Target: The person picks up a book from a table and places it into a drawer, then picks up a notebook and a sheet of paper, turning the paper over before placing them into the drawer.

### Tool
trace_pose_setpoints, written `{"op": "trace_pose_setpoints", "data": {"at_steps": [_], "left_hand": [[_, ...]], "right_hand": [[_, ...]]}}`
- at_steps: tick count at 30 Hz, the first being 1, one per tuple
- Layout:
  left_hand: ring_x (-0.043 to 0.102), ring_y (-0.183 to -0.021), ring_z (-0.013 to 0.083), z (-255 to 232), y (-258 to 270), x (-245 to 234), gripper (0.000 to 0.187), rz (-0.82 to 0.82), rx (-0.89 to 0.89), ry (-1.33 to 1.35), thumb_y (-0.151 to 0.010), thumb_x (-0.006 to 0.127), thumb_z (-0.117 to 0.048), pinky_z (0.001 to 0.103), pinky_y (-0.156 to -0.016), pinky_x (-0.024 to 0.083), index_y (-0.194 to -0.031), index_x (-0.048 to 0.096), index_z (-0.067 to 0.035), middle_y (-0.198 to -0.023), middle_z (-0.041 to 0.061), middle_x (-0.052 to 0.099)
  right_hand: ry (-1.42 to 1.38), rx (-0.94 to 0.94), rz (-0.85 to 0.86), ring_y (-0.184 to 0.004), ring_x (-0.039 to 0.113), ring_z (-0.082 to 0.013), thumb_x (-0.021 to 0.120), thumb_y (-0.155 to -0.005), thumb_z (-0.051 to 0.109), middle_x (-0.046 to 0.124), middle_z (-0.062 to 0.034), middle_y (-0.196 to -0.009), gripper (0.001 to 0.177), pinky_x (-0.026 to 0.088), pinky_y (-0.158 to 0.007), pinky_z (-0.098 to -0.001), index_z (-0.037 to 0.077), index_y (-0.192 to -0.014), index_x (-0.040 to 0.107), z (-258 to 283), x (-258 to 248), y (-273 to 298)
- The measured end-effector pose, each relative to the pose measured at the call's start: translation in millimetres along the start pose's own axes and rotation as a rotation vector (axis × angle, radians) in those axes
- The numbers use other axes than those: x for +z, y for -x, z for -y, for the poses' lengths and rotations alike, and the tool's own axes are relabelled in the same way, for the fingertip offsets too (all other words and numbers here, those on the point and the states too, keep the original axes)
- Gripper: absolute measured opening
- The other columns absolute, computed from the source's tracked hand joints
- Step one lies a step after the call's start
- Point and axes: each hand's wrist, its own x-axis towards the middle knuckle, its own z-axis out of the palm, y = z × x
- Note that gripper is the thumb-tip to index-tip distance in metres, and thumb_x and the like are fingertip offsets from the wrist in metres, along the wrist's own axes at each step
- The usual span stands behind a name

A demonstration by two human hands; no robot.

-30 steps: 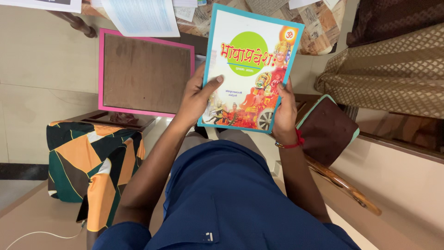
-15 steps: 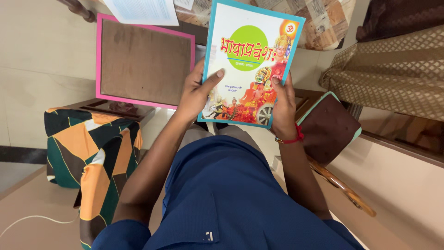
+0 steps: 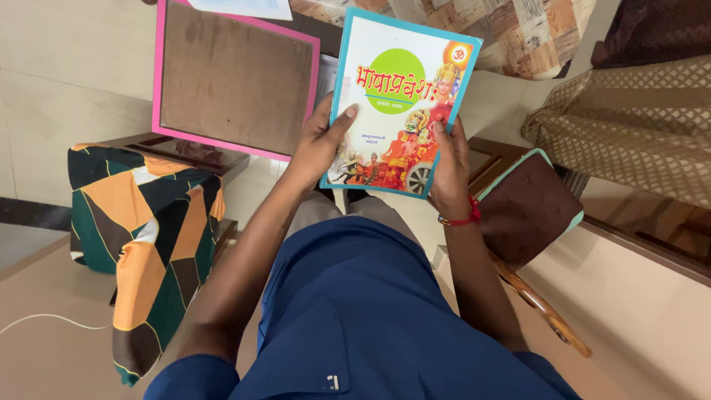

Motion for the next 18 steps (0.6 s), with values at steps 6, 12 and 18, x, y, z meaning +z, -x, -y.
{"op": "trace_pose_setpoints", "data": {"at_steps": [6, 12, 18], "left_hand": [[0.063, -0.111, 0.011, 17.1, -1.1, -5.6, 0.045, -0.006, 0.013, -0.007, -0.105, 0.06, -0.031, 0.028, -0.097, 0.05, -0.139, 0.056, -0.002, -0.123, 0.008, 0.071], [0.064, -0.107, 0.0094, 38.1, -3.4, -12.7, 0.044, -0.043, -0.028, -0.008, -0.105, 0.06, -0.029, 0.027, -0.093, 0.052, -0.139, 0.056, -0.002, -0.12, 0.007, 0.071], [0.063, -0.102, 0.0089, 58.8, -9.1, -18.9, 0.046, -0.086, -0.105, -0.002, -0.105, 0.059, -0.028, 0.026, -0.089, 0.052, -0.143, 0.053, -0.003, -0.12, 0.006, 0.071]], "right_hand": [[-0.038, 0.048, 0.009, -0.12, 0.064, -0.0181, 0.05, -0.11, 0.013, 0.063, -0.0124, -0.136, 0.044, 0.052, -0.104, -0.0347, -0.004, -0.149, 0.045, -23.5, -18.9, -6.8], [0.047, 0.132, 0.009, -0.117, 0.065, -0.0161, 0.049, -0.109, 0.016, 0.064, -0.0114, -0.134, 0.044, 0.052, -0.102, -0.0323, -0.005, -0.148, 0.047, -31.5, -16.9, -5.3], [0.074, 0.143, 0.01, -0.119, 0.064, -0.0147, 0.05, -0.11, 0.016, 0.065, -0.0101, -0.134, 0.04, 0.05, -0.106, -0.0305, -0.005, -0.145, 0.05, -51.3, -28.4, -11.3]]}}
